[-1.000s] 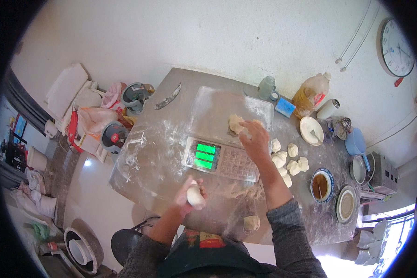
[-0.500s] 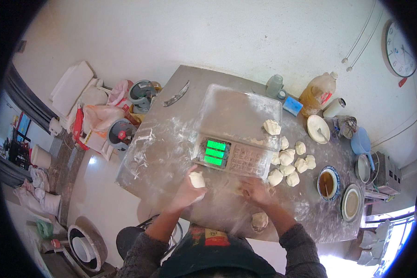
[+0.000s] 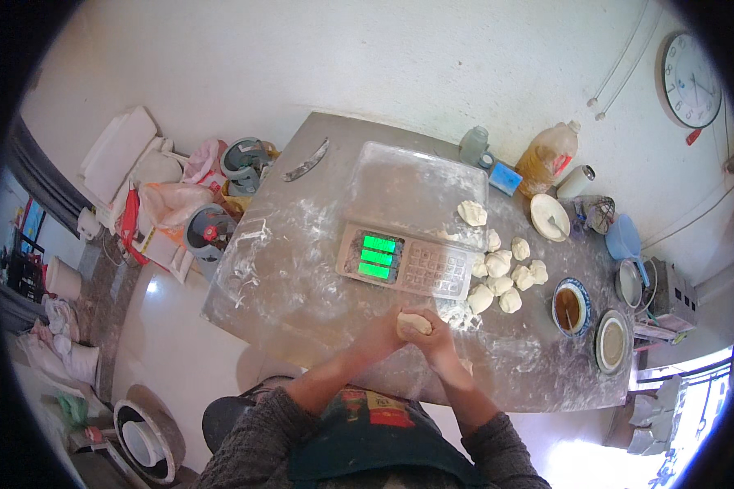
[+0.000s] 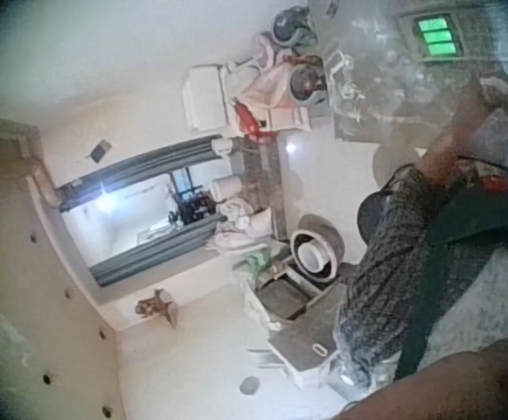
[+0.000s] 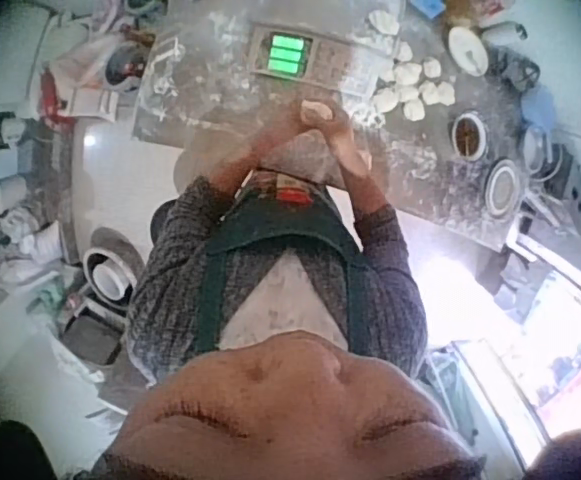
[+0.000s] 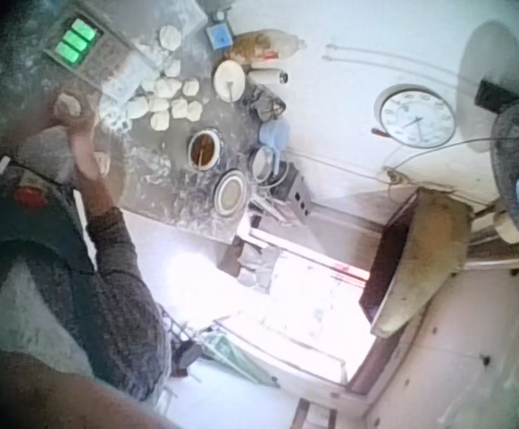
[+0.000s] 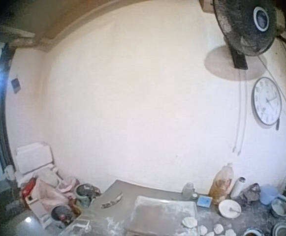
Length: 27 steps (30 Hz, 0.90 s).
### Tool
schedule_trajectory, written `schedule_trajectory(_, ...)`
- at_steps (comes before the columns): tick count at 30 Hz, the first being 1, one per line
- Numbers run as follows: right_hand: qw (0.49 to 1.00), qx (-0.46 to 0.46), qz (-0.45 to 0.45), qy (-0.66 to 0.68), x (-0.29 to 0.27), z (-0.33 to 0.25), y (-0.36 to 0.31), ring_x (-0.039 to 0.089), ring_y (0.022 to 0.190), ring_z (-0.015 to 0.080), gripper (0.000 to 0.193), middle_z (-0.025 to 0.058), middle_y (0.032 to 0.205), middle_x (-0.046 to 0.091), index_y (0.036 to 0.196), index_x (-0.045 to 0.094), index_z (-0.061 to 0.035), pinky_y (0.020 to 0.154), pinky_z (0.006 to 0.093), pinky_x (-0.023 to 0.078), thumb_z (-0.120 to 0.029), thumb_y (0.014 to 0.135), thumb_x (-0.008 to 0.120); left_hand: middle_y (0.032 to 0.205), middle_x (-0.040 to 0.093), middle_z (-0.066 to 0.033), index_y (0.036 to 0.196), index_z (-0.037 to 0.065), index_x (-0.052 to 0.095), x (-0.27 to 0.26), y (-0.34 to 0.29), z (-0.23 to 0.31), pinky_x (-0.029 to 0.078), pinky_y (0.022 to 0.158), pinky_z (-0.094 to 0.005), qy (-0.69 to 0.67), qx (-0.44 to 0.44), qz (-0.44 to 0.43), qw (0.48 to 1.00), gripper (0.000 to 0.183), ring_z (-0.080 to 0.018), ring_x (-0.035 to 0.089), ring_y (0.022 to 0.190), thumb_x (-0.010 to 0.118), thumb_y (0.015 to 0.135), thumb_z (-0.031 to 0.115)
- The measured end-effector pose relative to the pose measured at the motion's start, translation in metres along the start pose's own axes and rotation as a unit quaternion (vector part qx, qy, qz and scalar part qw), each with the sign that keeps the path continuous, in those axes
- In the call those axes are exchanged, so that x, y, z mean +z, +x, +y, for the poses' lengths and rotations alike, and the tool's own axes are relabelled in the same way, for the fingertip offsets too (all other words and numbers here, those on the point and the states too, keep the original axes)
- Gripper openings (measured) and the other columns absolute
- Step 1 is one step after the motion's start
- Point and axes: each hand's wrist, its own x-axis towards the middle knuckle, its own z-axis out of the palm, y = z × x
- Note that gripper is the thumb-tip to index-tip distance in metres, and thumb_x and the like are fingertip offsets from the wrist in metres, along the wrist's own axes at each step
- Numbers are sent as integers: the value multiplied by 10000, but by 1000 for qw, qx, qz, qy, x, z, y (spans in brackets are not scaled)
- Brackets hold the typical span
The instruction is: The person sweeps debris into a dustpan outside, then enters a kitchen and lights a gas stove. They move to a worktable, cut a large sheet of dough into strips, and roll the strips into small dough balls, placing them on the table.
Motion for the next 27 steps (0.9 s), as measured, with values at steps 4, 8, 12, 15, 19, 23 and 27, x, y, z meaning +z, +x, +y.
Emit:
schedule_trajectory(4,994,-16,50,-96,-3,1,4,578,807,125,388,73,889,623,1019,591,-43,718,266,467,-219,700,727,939,596,-209,1256,49,356,6,-2,-12,471,707,-429,86,-43,32,995,607,-373,587,854,635,728,160)
schedule_trajectory(8,988,-11,0,-157,4,13,16,577,778,134,343,88,843,618,954,597,-44,705,274,464,-183,664,716,886,613,-179,1124,89,495,5,-1,-14,468,649,-445,184,-41,48,981,414,-367,593,769,582,721,120)
schedule_trajectory(12,987,44,-41,-150,9,15,22,576,774,138,305,62,827,612,938,597,-45,691,262,461,-107,647,661,860,624,-136,942,108,586,-6,6,-11,470,638,-437,240,-93,-48,965,248,-339,600,752,578,694,123)
schedule_trajectory(15,983,71,-166,-26,8,-12,19,567,764,128,302,52,832,609,956,598,-42,671,235,449,-80,661,651,817,622,-150,958,100,589,-15,3,-10,469,635,-419,246,-112,-80,959,264,-328,608,762,581,701,162)
schedule_trajectory(19,879,-67,-405,244,-1,-75,40,564,747,127,317,52,843,609,979,589,-28,658,219,444,-110,683,671,810,604,-132,1061,102,556,-9,-2,-9,465,636,-362,31,68,51,996,362,-259,601,742,625,718,194)
schedule_trajectory(23,979,-170,114,7,-29,-105,144,589,859,220,395,116,961,610,1034,566,-30,776,339,456,-199,699,690,869,538,-31,1158,105,487,1,-1,-11,448,629,-256,-203,-119,-24,972,393,-138,519,722,626,799,186)
schedule_trajectory(27,823,-348,106,-437,-82,-69,192,497,1043,306,440,140,1088,558,1080,556,-67,915,402,360,-246,701,688,738,550,-28,1155,102,471,-14,-9,-24,388,487,-236,-378,-224,-9,898,376,-100,476,545,513,871,345)
